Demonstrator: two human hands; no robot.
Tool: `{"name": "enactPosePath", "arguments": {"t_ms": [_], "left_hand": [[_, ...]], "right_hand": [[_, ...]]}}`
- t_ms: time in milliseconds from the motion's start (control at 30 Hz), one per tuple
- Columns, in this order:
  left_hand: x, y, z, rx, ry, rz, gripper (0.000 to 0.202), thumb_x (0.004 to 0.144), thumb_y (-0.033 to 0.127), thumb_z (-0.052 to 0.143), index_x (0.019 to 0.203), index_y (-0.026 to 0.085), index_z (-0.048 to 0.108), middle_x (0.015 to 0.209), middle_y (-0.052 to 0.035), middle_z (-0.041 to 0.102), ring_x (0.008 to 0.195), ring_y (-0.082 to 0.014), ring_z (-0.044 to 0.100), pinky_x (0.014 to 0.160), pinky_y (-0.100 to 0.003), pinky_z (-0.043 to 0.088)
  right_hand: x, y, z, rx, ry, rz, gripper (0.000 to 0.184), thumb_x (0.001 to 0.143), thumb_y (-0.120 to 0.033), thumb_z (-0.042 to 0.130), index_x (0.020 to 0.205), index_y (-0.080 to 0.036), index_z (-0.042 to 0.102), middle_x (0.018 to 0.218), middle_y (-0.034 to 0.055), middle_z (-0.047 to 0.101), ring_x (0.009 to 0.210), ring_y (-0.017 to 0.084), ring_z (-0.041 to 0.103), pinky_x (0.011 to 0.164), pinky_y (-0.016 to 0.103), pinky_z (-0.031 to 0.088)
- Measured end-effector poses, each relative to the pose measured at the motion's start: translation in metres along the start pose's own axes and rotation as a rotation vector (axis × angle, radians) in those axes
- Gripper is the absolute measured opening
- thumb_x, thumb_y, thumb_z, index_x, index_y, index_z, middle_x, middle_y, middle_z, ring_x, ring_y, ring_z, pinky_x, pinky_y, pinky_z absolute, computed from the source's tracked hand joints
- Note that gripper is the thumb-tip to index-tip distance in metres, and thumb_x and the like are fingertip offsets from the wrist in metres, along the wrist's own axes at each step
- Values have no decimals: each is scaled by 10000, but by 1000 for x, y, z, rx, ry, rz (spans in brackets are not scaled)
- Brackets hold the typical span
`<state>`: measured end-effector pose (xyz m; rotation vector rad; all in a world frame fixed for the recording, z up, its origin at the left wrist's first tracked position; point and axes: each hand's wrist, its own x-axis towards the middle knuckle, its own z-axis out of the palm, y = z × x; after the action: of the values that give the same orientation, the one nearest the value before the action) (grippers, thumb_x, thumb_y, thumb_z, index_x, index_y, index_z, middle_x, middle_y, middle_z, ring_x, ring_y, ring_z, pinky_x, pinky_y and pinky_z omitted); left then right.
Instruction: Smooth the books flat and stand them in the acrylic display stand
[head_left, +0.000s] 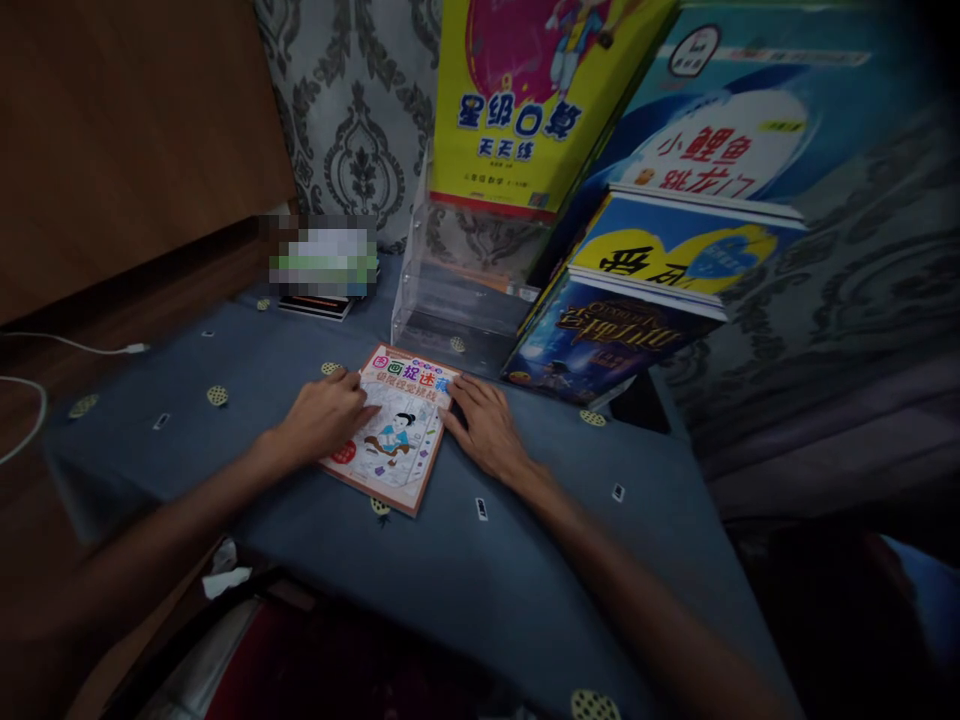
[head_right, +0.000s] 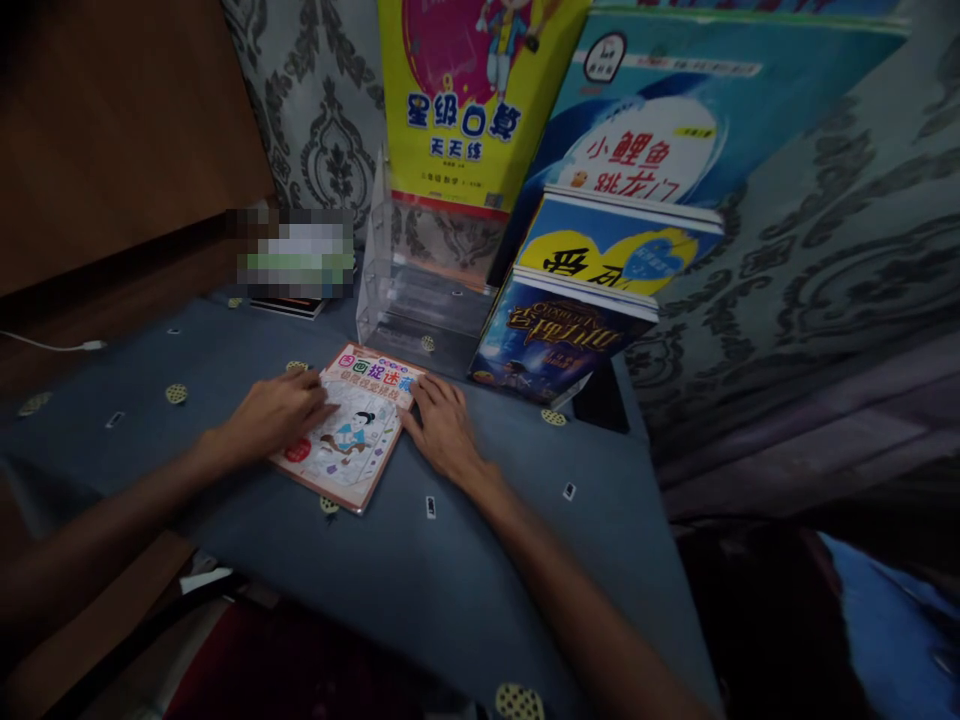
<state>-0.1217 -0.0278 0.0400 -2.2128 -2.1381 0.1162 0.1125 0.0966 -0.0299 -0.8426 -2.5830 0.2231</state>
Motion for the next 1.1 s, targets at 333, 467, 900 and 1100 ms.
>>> {"name": "enactPosePath", "arguments": {"t_ms": [333,467,900,1100], "left_hand": [[8,-26,20,-170,109,63,311,1013,288,472,906,168,738,1022,-95,725,1000,-220,656,888,-318,491],[6,-25,21,-136,128,78,305,1019,301,478,886,146,705,980,-111,694,978,-243,644,859,-340,494],[-4,-16,47,-161,242,22,269,1004,285,447,1167,152,616,1328,-174,600,1201,-309,558,986,-448,476],[-2,-19,48,-255,225,-5,333,993,321,434,1223,152,606,1317,-178,621,1225,-320,568,1006,-476,474]], "right_hand": [[-58,-77,-12,173,-79,-314,365,1040,-288,492,1331,-143,659,1318,172,700,1325,315,565,1074,550,475],[-71,-92,-16,207,-52,-397,295,1036,-247,526,1270,-165,685,1265,133,734,1283,286,603,1033,500,497],[-71,-87,-16,326,-86,-278,266,1029,-287,561,1242,-257,717,1266,81,739,1280,249,614,1033,480,515],[-67,-73,-10,223,11,-111,284,1024,-288,536,1221,-204,722,1341,146,684,1282,303,598,988,510,545]]}}
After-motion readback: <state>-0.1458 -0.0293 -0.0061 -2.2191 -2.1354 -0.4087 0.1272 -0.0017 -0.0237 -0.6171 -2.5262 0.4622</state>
